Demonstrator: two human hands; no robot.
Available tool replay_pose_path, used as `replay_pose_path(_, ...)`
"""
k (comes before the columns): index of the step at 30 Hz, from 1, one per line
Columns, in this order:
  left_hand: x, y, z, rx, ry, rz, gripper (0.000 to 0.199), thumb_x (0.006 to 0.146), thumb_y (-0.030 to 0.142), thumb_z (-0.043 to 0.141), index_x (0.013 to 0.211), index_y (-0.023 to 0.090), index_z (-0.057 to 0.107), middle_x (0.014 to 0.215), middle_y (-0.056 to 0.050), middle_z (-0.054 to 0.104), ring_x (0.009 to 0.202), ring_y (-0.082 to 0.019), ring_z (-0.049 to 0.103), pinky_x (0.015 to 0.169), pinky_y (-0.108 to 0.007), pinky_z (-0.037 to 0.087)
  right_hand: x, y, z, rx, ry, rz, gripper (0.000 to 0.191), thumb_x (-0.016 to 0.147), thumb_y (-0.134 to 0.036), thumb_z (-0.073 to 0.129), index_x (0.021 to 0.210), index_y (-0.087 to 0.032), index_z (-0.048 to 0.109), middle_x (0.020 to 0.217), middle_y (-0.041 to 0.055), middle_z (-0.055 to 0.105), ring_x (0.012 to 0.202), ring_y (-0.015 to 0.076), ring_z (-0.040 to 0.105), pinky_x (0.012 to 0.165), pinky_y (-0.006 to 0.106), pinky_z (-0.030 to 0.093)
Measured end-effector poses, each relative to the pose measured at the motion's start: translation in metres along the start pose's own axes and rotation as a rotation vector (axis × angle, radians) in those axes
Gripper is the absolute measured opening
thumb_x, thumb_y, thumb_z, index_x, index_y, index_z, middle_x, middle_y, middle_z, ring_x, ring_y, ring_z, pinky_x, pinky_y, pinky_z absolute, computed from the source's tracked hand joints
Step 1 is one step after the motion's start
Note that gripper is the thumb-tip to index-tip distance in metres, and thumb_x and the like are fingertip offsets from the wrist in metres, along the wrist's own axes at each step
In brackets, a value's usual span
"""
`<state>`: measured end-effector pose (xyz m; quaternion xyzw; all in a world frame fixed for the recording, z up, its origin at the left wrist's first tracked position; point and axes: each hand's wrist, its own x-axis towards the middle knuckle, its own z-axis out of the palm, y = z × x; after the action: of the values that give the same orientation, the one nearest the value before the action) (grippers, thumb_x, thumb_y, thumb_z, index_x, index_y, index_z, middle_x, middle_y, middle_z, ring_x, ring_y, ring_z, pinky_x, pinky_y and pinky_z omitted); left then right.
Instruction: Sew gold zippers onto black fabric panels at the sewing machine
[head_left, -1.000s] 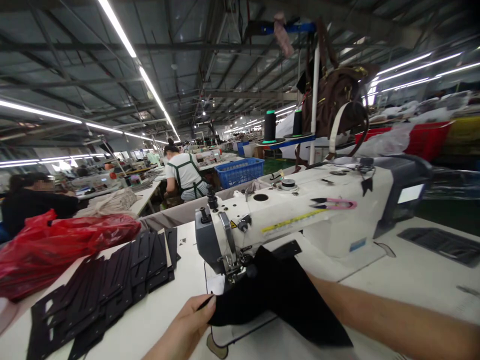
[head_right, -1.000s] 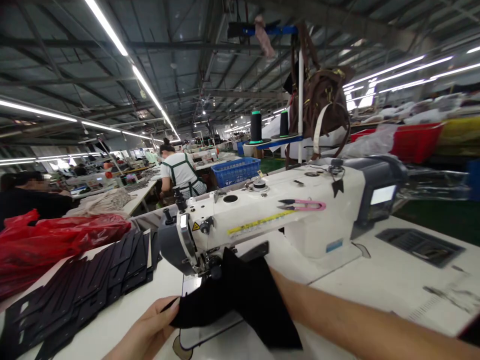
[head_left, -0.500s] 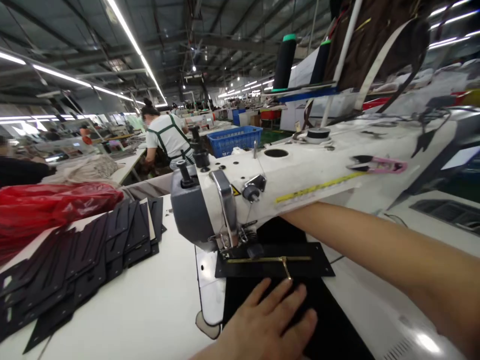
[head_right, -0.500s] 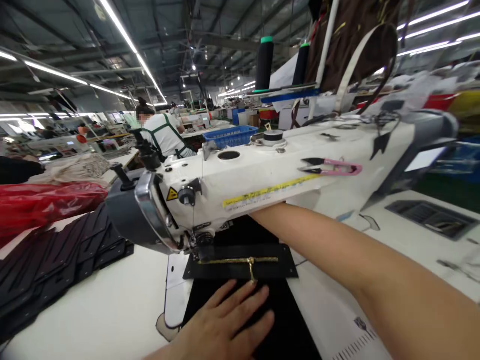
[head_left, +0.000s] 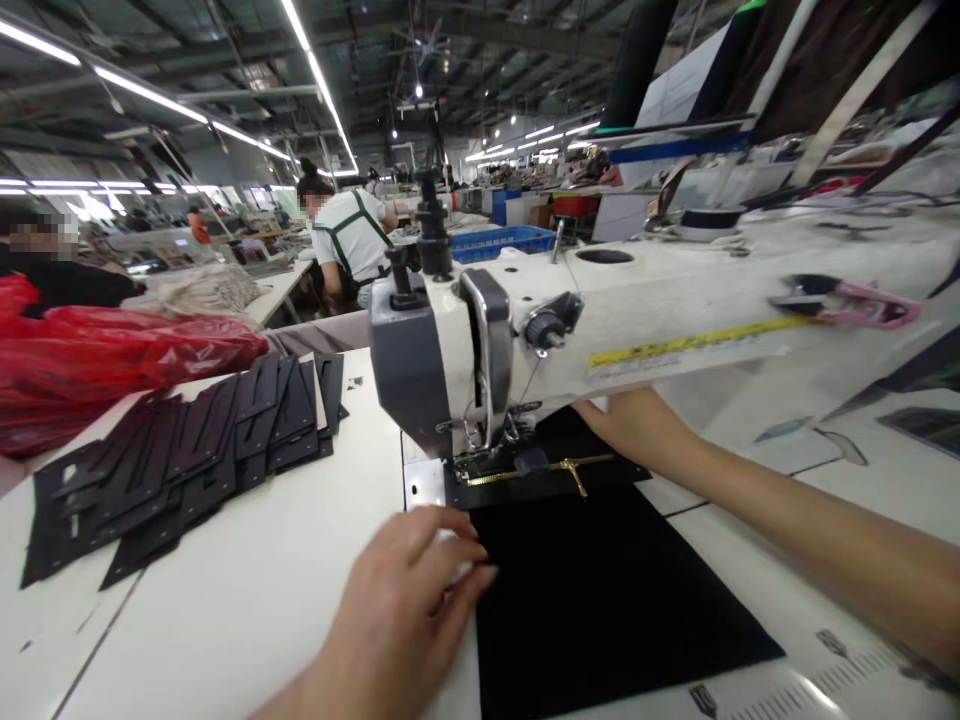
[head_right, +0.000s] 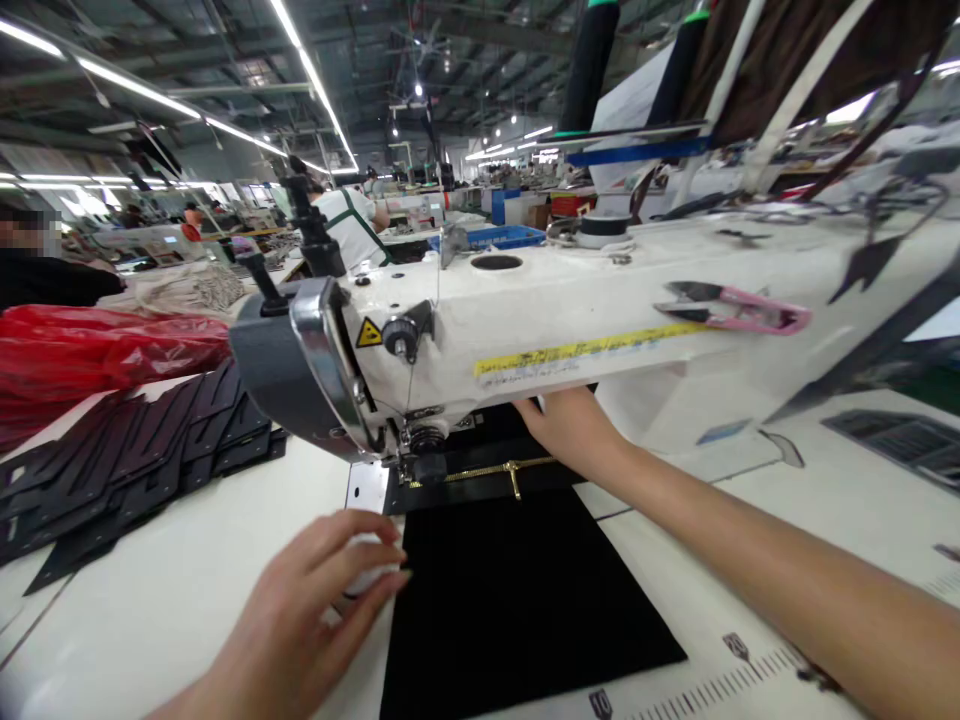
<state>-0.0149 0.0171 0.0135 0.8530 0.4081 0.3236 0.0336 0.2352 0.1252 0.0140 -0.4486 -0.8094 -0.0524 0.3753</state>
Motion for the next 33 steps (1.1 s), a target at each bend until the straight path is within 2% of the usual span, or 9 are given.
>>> replay_pose_path(2, -0.002, -0.020, -0.005, 0.205, 0.038, 0.014, 0.023, 0.086, 0.025, 0.050, 0.103, 0.014, 0.060, 0.106, -0.014, 0.063, 0.093, -0.026, 0.062, 0.076, -0.043, 0.053, -0.016, -0.014, -0.011, 0.022, -0.051, -0.084, 0.015, 0.088, -0.019, 0.048, 0.085, -0.015, 0.062, 0.085, 0.0071, 0.063, 0.080, 0.0193, 0.058, 0.075, 0.037, 0.047)
replay_pose_path(5, 0.001, -0.039, 0.002, 0.268, -0.024, 0.106, 0.023, 0.088, 0.021, 0.047, 0.103, 0.012, 0.061, 0.107, -0.014, 0.064, 0.100, -0.027, 0.060, 0.087, -0.047, 0.050, -0.033, -0.049, -0.015, 0.072, -0.170, -0.311, 0.022, 0.087, -0.009, 0.042, 0.096, -0.013, 0.061, 0.091, 0.0089, 0.064, 0.087, 0.0208, 0.056, 0.079, 0.038, 0.046)
replay_pose_path(7, 0.003, -0.040, 0.010, 0.271, -0.033, 0.129, 0.022, 0.089, 0.018, 0.044, 0.097, 0.013, 0.063, 0.104, -0.012, 0.066, 0.100, -0.025, 0.061, 0.088, -0.045, 0.050, -0.035, -0.070, -0.004, 0.077, -0.206, -0.341, 0.024, 0.086, -0.007, 0.042, 0.100, -0.010, 0.061, 0.099, 0.0117, 0.063, 0.094, 0.0233, 0.055, 0.083, 0.040, 0.046)
replay_pose_path(9, 0.005, -0.037, 0.014, 0.286, -0.010, 0.132, 0.022, 0.089, 0.016, 0.043, 0.095, 0.013, 0.064, 0.102, -0.011, 0.067, 0.097, -0.023, 0.062, 0.086, -0.042, 0.052, -0.031, -0.081, 0.012, 0.099, -0.237, -0.295, 0.022, 0.085, -0.010, 0.045, 0.099, -0.009, 0.061, 0.102, 0.0135, 0.063, 0.097, 0.0249, 0.055, 0.084, 0.041, 0.046)
replay_pose_path(12, 0.006, -0.033, 0.016, 0.295, 0.017, 0.151, 0.024, 0.089, 0.015, 0.041, 0.093, 0.012, 0.064, 0.099, -0.012, 0.068, 0.094, -0.023, 0.064, 0.083, -0.041, 0.054, -0.025, -0.080, 0.032, 0.148, -0.281, -0.282, 0.022, 0.086, -0.010, 0.044, 0.099, -0.008, 0.061, 0.104, 0.0140, 0.063, 0.100, 0.0248, 0.056, 0.085, 0.041, 0.047)
replay_pose_path(14, 0.006, -0.032, 0.016, 0.296, 0.016, 0.165, 0.025, 0.090, 0.015, 0.040, 0.092, 0.011, 0.064, 0.098, -0.012, 0.068, 0.094, -0.023, 0.064, 0.083, -0.040, 0.054, -0.024, -0.076, 0.036, 0.173, -0.289, -0.310, 0.023, 0.086, -0.009, 0.043, 0.099, -0.008, 0.061, 0.105, 0.0136, 0.063, 0.100, 0.0241, 0.057, 0.084, 0.039, 0.048)
replay_pose_path(19, 0.007, -0.033, 0.015, 0.346, -0.030, 0.198, 0.027, 0.086, 0.010, 0.038, 0.094, 0.008, 0.063, 0.099, -0.016, 0.067, 0.095, -0.026, 0.063, 0.082, -0.042, 0.053, -0.021, -0.070, 0.031, 0.228, -0.292, -0.378, 0.027, 0.086, -0.008, 0.039, 0.103, -0.007, 0.060, 0.107, 0.0134, 0.063, 0.098, 0.0218, 0.059, 0.083, 0.034, 0.051)
replay_pose_path(24, 0.009, -0.032, 0.015, 0.377, -0.053, 0.208, 0.027, 0.083, 0.007, 0.038, 0.092, 0.007, 0.063, 0.099, -0.017, 0.066, 0.095, -0.026, 0.062, 0.083, -0.042, 0.053, -0.022, -0.069, 0.032, 0.246, -0.291, -0.357, 0.026, 0.087, -0.010, 0.040, 0.100, -0.009, 0.062, 0.108, 0.0136, 0.062, 0.102, 0.0229, 0.058, 0.087, 0.036, 0.049)
replay_pose_path(33, 0.010, -0.034, 0.015, 0.420, -0.070, 0.225, 0.023, 0.087, 0.012, 0.040, 0.092, 0.009, 0.062, 0.100, -0.016, 0.066, 0.097, -0.025, 0.062, 0.085, -0.041, 0.051, -0.021, -0.069, 0.032, 0.269, -0.312, -0.356, 0.027, 0.085, -0.009, 0.041, 0.103, -0.008, 0.061, 0.104, 0.0147, 0.063, 0.103, 0.0237, 0.057, 0.089, 0.037, 0.047)
